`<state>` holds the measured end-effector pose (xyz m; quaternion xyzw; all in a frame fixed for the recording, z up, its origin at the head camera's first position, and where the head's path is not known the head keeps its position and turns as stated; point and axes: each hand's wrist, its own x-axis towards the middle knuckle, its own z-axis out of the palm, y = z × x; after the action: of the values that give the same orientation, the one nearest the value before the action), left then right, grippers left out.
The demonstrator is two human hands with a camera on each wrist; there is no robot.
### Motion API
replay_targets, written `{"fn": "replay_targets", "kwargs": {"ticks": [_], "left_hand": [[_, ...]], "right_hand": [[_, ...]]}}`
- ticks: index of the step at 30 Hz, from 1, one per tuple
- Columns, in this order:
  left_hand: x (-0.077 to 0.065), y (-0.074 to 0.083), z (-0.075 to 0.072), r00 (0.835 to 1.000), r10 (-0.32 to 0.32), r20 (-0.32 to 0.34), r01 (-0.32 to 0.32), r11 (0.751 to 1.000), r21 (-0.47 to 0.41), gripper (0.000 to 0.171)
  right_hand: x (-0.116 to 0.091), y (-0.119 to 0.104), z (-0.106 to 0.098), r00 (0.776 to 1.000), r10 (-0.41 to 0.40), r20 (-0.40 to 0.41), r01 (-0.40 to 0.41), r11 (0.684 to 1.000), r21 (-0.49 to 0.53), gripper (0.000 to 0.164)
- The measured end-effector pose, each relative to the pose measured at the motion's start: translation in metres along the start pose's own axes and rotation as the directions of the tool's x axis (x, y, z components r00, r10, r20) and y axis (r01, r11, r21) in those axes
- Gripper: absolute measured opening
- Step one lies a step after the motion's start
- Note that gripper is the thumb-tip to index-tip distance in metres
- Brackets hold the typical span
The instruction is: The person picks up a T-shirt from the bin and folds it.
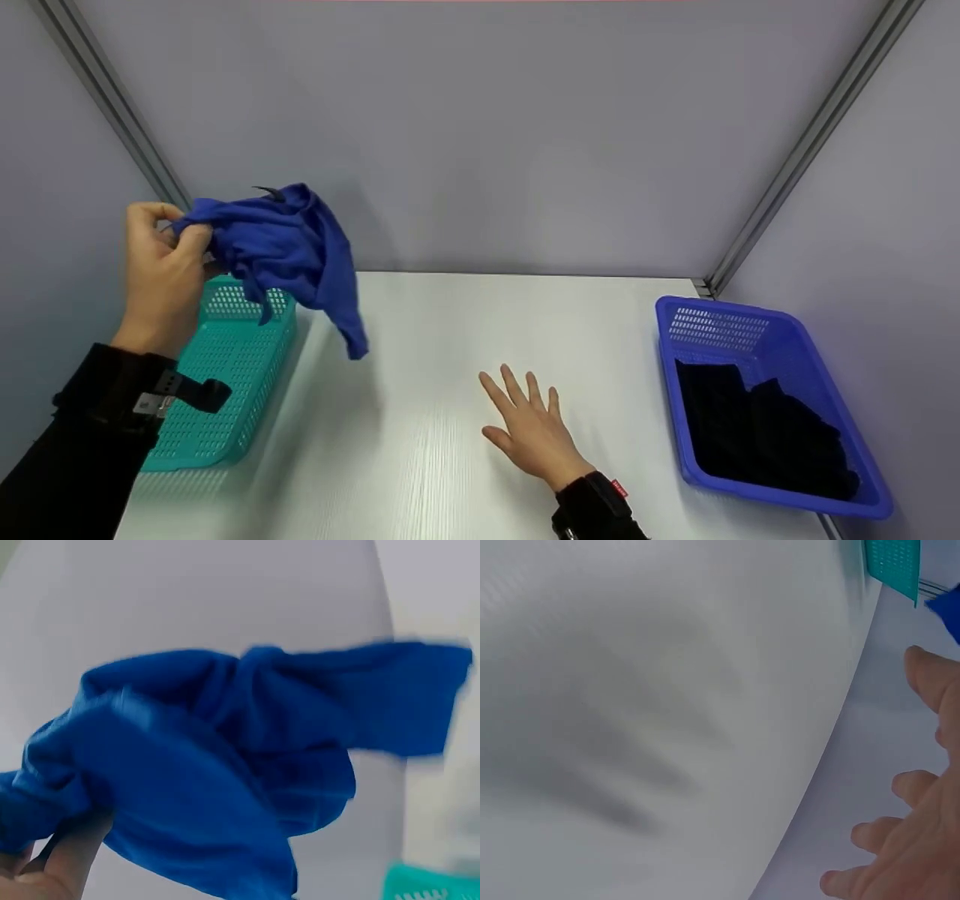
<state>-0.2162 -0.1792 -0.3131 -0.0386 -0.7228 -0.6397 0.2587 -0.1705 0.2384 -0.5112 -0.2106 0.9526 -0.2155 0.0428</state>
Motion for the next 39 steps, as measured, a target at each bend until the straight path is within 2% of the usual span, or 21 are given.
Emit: {"fn": "replay_targets", "kwargs": {"ticks": [3,7,11,14,16,19,21,24,26,28,30,32,34,36,37,39], "left_hand": [[-0.005,0.004,0.022,0.998,0.03,0.062,-0.026,0.998,-0.064,0.012],[-0.019,-0.005,0.049,0.991,0.048,0.123,-0.034,0.993,-0.111,0.017],[-0.038,-0.021,0.071,0.977,0.02,0.21,-0.004,0.997,-0.076,0.017],[-0.052,-0.033,0.083,0.956,0.006,0.294,0.004,0.999,-0.033,0.017],[-0.062,-0.041,0.09,0.934,0.002,0.358,0.001,1.0,-0.008,0.018],[-0.075,-0.052,0.098,0.882,0.014,0.472,-0.013,1.0,-0.004,0.02],[-0.083,-0.057,0.103,0.838,0.028,0.545,-0.026,1.0,-0.012,0.02],[-0.092,-0.064,0.108,0.777,0.051,0.627,-0.042,0.999,-0.029,0.021],[-0.097,-0.067,0.11,0.748,0.06,0.661,-0.048,0.998,-0.036,0.021],[-0.101,-0.07,0.11,0.735,0.061,0.676,-0.05,0.998,-0.035,0.021],[-0.103,-0.072,0.11,0.739,0.056,0.671,-0.048,0.998,-0.03,0.021],[-0.103,-0.075,0.108,0.757,0.05,0.652,-0.047,0.999,-0.021,0.02],[-0.103,-0.078,0.105,0.779,0.05,0.624,-0.059,0.998,-0.006,0.02],[-0.103,-0.082,0.102,0.809,0.068,0.583,-0.111,0.993,0.038,0.021],[-0.102,-0.084,0.101,0.822,0.088,0.563,-0.154,0.986,0.07,0.021],[-0.101,-0.09,0.098,0.838,0.143,0.526,-0.257,0.955,0.151,0.02]], "right_hand": [[0.002,-0.003,-0.001,1.0,0.008,0.01,-0.008,0.999,0.05,0.077],[0.004,-0.006,-0.001,1.0,0.008,0.02,-0.01,0.995,0.101,0.078],[0.006,-0.007,0.001,1.0,0.015,0.009,-0.016,0.986,0.165,0.078],[0.008,-0.007,0.002,1.0,0.018,-0.016,-0.013,0.969,0.247,0.079],[0.009,-0.007,0.002,0.999,0.024,-0.026,-0.015,0.948,0.317,0.082],[0.012,-0.008,0.001,0.997,0.061,-0.038,-0.039,0.903,0.428,0.089],[0.015,-0.006,0.0,0.992,0.119,-0.039,-0.082,0.853,0.515,0.094],[0.02,-0.003,0.001,0.978,0.207,-0.028,-0.14,0.75,0.647,0.099],[0.021,0.0,0.003,0.968,0.252,-0.006,-0.175,0.69,0.702,0.09],[0.021,0.003,0.006,0.958,0.287,0.006,-0.205,0.668,0.715,0.067],[0.019,0.005,0.009,0.946,0.325,-0.006,-0.228,0.676,0.7,0.038],[0.016,0.007,0.01,0.93,0.366,-0.039,-0.239,0.68,0.693,0.019],[0.014,0.007,0.008,0.907,0.412,-0.084,-0.237,0.667,0.706,0.017],[0.012,0.007,0.004,0.887,0.445,-0.124,-0.216,0.637,0.74,0.018],[0.012,0.005,0.001,0.878,0.457,-0.142,-0.202,0.623,0.756,0.019],[0.012,0.002,-0.006,0.862,0.479,-0.166,-0.183,0.6,0.779,0.02]]}}
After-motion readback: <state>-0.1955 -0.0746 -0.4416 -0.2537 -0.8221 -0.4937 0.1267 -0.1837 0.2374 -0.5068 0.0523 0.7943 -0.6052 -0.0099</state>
